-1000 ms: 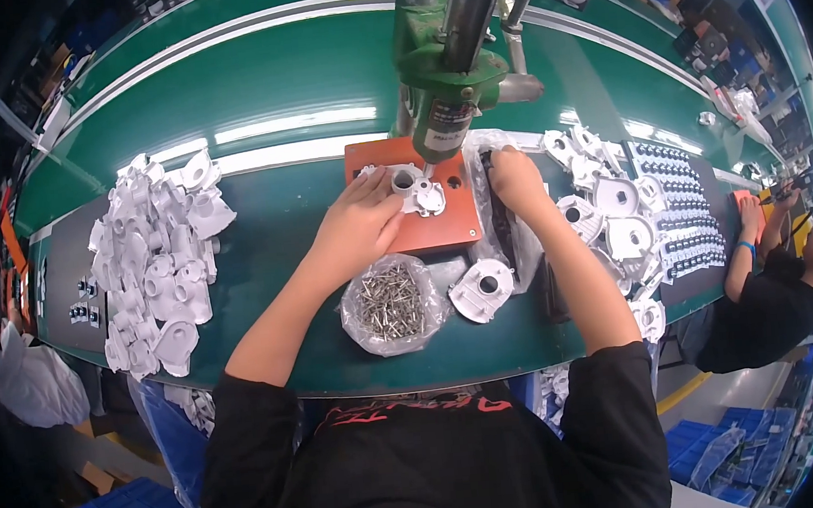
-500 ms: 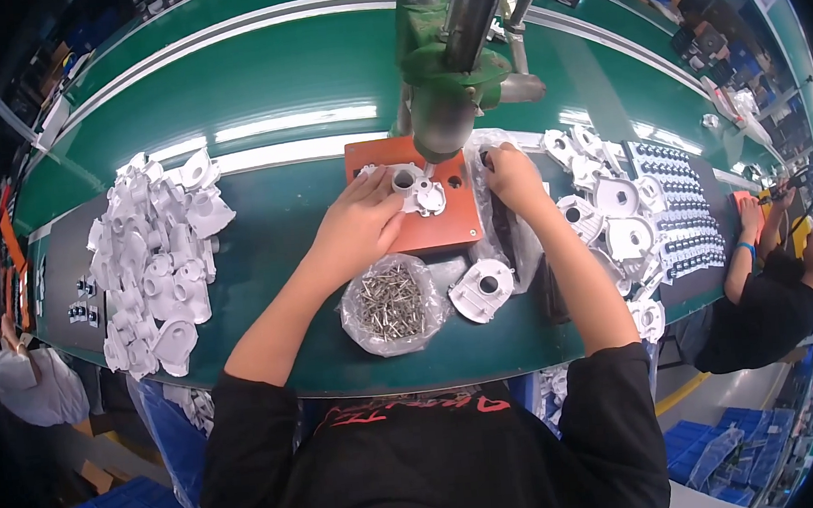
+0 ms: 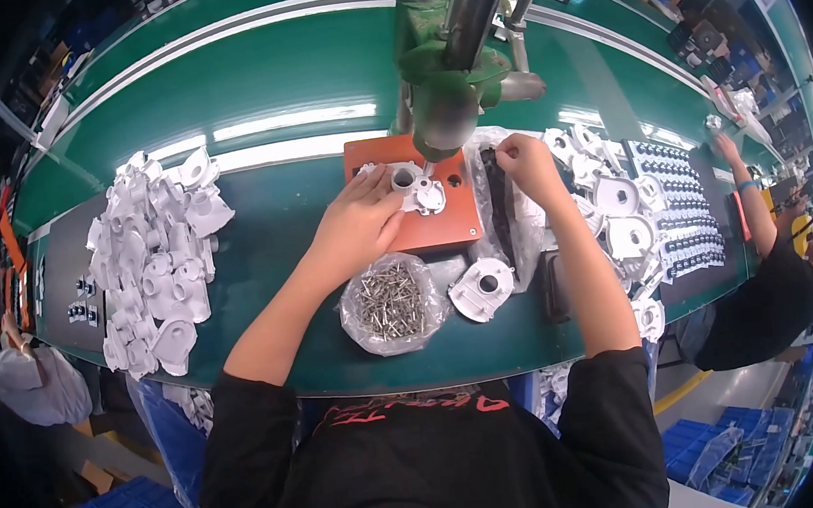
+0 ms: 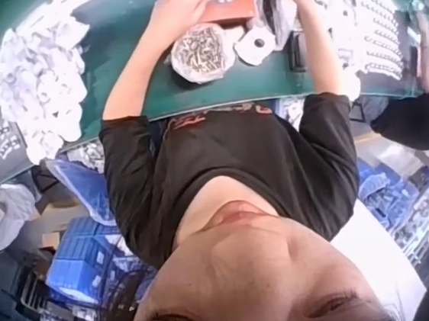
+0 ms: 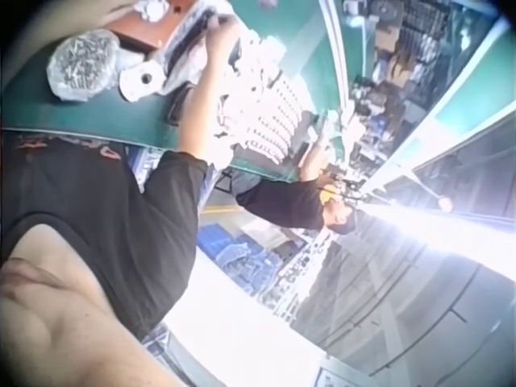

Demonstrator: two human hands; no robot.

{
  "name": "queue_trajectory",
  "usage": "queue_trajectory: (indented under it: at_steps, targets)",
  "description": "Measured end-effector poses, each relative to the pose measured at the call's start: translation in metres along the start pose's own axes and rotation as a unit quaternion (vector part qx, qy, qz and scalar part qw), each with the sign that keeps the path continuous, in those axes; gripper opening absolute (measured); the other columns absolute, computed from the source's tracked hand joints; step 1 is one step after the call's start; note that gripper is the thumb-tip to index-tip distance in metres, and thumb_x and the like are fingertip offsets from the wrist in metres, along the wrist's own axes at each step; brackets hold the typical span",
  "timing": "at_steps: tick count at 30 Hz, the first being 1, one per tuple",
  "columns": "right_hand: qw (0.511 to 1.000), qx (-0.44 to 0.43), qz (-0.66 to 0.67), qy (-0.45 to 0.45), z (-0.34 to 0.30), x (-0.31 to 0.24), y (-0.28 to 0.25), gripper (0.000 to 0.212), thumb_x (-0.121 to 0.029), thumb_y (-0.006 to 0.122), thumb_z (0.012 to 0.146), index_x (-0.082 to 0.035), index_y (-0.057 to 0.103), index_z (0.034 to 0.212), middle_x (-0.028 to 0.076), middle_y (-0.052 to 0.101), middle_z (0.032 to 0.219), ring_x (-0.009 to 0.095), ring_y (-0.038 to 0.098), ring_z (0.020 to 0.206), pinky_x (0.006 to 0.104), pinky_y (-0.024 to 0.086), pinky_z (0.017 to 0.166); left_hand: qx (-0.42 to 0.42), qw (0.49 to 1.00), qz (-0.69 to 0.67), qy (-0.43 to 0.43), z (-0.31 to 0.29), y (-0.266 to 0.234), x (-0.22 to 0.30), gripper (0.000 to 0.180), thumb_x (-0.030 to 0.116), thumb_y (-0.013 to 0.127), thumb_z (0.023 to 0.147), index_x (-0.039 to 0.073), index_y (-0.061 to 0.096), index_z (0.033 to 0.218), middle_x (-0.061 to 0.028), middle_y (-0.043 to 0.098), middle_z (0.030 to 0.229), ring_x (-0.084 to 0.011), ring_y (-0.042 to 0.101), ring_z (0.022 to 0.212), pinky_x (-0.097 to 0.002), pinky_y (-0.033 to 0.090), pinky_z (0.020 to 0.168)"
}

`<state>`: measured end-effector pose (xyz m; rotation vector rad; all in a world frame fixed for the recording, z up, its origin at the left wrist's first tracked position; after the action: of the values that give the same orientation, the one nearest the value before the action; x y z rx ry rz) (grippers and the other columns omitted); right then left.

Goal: Assembling plastic components using a manual press machine and small fasteners on a factory line.

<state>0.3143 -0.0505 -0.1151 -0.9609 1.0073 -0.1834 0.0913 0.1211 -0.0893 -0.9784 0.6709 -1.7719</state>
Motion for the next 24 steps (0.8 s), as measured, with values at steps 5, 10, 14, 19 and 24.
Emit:
queue_trajectory:
  at_steps: [5,10,14,19,24]
  targets:
    - [0.982,-0.063,0.164,0.071,-0.006,-0.013,-0.006,0.016,-0.01,0.06,0.083,0.005,0.062,0.087,0.005,0.063,0.072,0.01,0.058,0.063,0.0232,0.046,0.059,-0.001,1.0,0.004,0.0,-0.001,0.0,-0.001,0.021,0.011,0.058,0.081,0.002,0.058,0.1,-0.0239,0.057,0.115,-0.0365,0.052,0.114,-0.0439,0.038,0.102]
    - [0.977,-0.069,0.195,0.048,-0.019,-0.058,-0.002,0.014,-0.008,0.06,0.082,0.005,0.062,0.088,0.006,0.064,0.074,0.01,0.06,0.065,0.0219,0.046,0.059,0.008,1.0,0.011,0.007,-0.001,-0.001,0.0,0.021,0.012,0.059,0.078,0.001,0.057,0.096,-0.0261,0.058,0.114,-0.0365,0.053,0.114,-0.0447,0.039,0.1]
    - [0.971,-0.073,0.227,0.033,-0.021,-0.067,0.008,0.015,-0.008,0.062,0.081,0.005,0.064,0.089,0.006,0.066,0.075,0.009,0.059,0.065,0.0216,0.046,0.06,0.01,1.0,0.008,0.003,-0.001,-0.003,0.001,0.022,0.011,0.059,0.077,0.001,0.057,0.096,-0.026,0.057,0.115,-0.0366,0.053,0.114,-0.0449,0.039,0.1]
    - [0.985,-0.065,0.158,-0.037,-0.028,-0.079,0.02,0.015,-0.008,0.067,0.075,0.004,0.066,0.085,0.008,0.064,0.079,0.013,0.058,0.067,0.0253,0.047,0.062,0.01,1.0,0.006,0.002,-0.001,-0.002,0.002,0.022,0.011,0.059,0.077,0.001,0.057,0.096,-0.0258,0.057,0.115,-0.0365,0.053,0.114,-0.0447,0.039,0.1]
    - [0.988,-0.049,0.099,-0.11,-0.028,-0.094,0.019,0.017,-0.007,0.068,0.071,0.004,0.065,0.084,0.01,0.061,0.077,0.017,0.056,0.066,0.0289,0.046,0.063,0.015,1.0,0.003,0.006,-0.002,-0.002,0.0,0.021,0.011,0.059,0.077,0.001,0.057,0.095,-0.0261,0.057,0.115,-0.0365,0.053,0.114,-0.0446,0.039,0.1]
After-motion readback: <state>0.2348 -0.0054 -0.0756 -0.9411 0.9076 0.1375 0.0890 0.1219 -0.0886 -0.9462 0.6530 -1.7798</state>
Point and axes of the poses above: each hand's wrist, its own z-axis towards the middle knuckle, its own y-axis out of the palm, x = y × z, the point moved 5 cm from there along z, towards the middle knuckle
